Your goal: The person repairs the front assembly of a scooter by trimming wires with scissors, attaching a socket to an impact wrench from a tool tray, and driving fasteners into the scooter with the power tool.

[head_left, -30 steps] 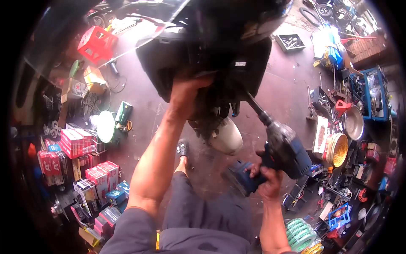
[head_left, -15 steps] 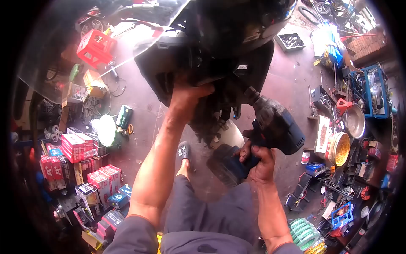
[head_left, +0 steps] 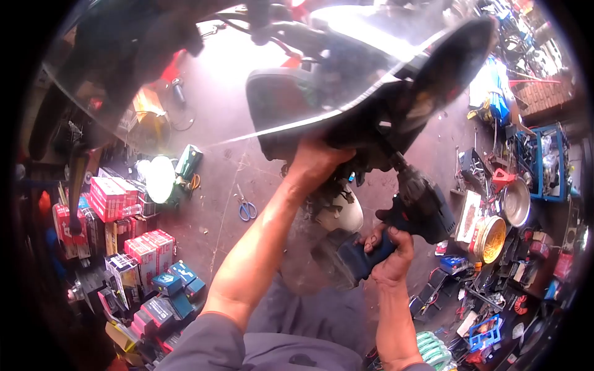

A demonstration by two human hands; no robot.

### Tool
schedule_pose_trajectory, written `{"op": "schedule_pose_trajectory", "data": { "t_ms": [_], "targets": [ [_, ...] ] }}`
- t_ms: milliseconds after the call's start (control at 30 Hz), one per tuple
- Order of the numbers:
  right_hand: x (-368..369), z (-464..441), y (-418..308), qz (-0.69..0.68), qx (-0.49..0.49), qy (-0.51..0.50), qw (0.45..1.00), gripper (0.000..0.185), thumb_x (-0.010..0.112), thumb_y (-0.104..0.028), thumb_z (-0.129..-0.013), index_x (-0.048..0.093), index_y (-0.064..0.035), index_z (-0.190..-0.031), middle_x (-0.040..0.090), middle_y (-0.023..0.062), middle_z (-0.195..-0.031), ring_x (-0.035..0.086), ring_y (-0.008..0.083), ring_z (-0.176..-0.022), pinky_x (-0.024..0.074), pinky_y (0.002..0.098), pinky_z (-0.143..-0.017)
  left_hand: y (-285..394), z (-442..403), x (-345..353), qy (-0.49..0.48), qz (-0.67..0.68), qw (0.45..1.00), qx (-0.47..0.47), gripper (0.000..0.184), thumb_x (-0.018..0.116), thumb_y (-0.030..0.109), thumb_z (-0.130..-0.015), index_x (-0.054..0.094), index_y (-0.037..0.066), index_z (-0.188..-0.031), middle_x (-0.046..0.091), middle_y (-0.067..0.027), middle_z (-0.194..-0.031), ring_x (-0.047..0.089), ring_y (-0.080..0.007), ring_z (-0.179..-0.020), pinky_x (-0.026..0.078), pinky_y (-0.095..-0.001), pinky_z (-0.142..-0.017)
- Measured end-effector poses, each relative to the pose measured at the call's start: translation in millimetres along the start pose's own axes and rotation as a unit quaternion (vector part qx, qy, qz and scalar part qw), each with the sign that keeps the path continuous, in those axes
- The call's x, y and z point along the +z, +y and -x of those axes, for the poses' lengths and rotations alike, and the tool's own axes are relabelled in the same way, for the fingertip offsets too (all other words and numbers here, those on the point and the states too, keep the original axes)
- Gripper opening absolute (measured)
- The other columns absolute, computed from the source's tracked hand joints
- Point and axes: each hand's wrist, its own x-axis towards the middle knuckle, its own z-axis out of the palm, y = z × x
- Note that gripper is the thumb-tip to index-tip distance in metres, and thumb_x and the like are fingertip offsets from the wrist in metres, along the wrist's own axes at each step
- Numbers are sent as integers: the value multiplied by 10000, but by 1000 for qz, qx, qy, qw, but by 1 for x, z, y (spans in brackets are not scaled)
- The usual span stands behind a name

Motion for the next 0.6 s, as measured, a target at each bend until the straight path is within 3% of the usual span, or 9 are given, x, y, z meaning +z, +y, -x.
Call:
{"op": "schedule_pose_trajectory", "data": {
  "t_ms": [33, 67, 167, 200, 267, 367, 467, 600],
  "targets": [
    [5, 3, 2, -17, 13, 12, 1000, 476, 556, -310, -800, 566, 43, -1118, 483, 47, -589, 523, 186, -500, 494, 376, -657, -2, 0, 2, 10, -5, 1000, 14, 433, 750, 100, -706, 625, -48, -1093, 681, -137, -964, 610, -182, -873, 497, -319, -802],
    [9, 5, 4, -30, 20, 22, 999, 478, 558, -322, -799, 569, 34, -1118, 479, 42, -588, 520, 186, -500, 487, 376, -657, -3, -2, 1, -11, -6, 1000, 25, 398, 725, 16, -701, 639, -37, -1086, 664, -91, -1011, 597, -166, -912, 499, -302, -836],
    [24, 13, 10, -57, 31, 49, 997, 483, 563, -353, -799, 575, 15, -1113, 470, 30, -587, 511, 185, -499, 468, 381, -657, 24, 6, -2, -23, -47, 999, 7, 446, 725, 97, -743, 606, -56, -1144, 664, -170, -1054, 600, -216, -951, 483, -329, -881],
    [30, 15, 10, -57, 30, 54, 996, 484, 563, -359, -801, 578, 12, -1110, 469, 29, -586, 507, 186, -497, 465, 386, -655, 35, 8, -6, -41, -99, 994, -12, 442, 728, 138, -771, 614, -38, -1161, 667, -166, -1080, 605, -213, -955, 482, -335, -877],
    [37, 17, 6, -61, 37, 58, 996, 481, 560, -367, -805, 583, 9, -1104, 470, 27, -587, 506, 186, -496, 462, 387, -654, 31, 8, -9, -65, -73, 995, -37, 426, 724, 176, -799, 626, -23, -1162, 670, -160, -1081, 607, -217, -956, 482, -339, -866],
    [30, 17, -13, -86, 58, 53, 993, 473, 543, -327, -821, 562, 30, -1131, 486, 48, -591, 529, 203, -506, 494, 402, -644, 30, 11, -11, -48, -121, 990, 51, 345, 704, 183, -822, 644, -27, -1090, 682, -137, -985, 617, -212, -878, 490, -351, -806],
    [34, 20, -56, -17, 85, 39, 996, 465, 530, -347, -848, 573, 29, -1118, 502, 50, -601, 527, 200, -487, 496, 407, -576, 18, 11, -6, -62, -159, 984, 53, 266, 677, 124, -822, 647, -29, -1037, 676, -120, -917, 614, -196, -826, 492, -354, -761],
    [44, 14, -94, -34, 122, 31, 991, 435, 556, -344, -884, 582, 39, -1090, 526, 62, -629, 495, 185, -468, 469, 354, -494, 22, 8, -6, -75, -108, 989, 64, 288, 646, 37, -795, 633, -26, -1076, 668, -137, -943, 610, -204, -845, 493, -353, -761]
  ]
}}
